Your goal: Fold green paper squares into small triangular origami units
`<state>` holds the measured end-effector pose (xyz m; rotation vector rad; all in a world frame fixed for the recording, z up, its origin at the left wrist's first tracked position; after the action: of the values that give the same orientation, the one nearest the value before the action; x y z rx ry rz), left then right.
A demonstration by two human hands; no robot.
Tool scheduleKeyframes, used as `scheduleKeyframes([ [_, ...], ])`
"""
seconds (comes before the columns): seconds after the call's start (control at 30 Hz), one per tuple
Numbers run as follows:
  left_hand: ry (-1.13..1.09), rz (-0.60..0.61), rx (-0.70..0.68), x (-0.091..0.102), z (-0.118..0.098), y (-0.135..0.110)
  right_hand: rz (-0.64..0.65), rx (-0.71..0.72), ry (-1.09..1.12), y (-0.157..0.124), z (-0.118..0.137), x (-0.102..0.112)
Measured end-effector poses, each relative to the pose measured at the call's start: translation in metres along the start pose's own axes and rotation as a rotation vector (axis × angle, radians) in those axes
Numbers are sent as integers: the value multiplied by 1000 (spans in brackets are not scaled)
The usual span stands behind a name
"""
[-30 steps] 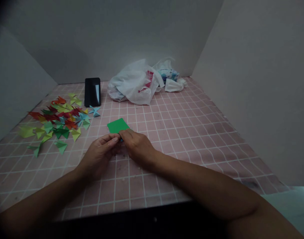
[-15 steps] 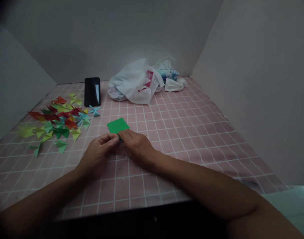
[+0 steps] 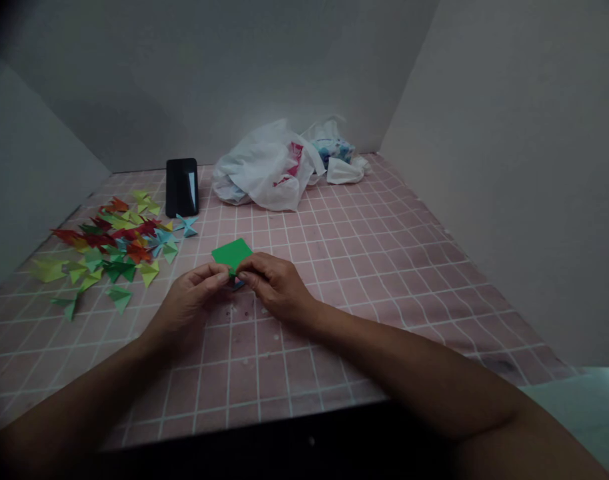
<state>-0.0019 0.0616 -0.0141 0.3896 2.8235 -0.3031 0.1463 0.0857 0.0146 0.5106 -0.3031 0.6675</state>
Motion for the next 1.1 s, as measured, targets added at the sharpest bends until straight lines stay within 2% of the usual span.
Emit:
scheduleKeyframes([
  [0.57,129,103,21,-4,-7,0,-24,95,-153,2,2,4],
  [0.73,81,77,33,-3,-6,2,5,127,-208,2,5,3],
  [0.9,21,62,39,-1,-3,2,25,234,-317,0,13,1],
  [1.1,52,73,46,-3,-4,1,50,228,-397,0,14,-1],
])
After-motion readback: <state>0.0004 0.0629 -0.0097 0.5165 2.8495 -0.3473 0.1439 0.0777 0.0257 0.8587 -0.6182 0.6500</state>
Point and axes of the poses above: each hand's wrist, its own y-axis towards the middle knuckle, its own x-axis out of the back of the hand, z = x × y, the point moved 6 cm from there along y, towards the middle knuckle, and after that the axes turned 15 degrees about z, right-handed, at the moved point
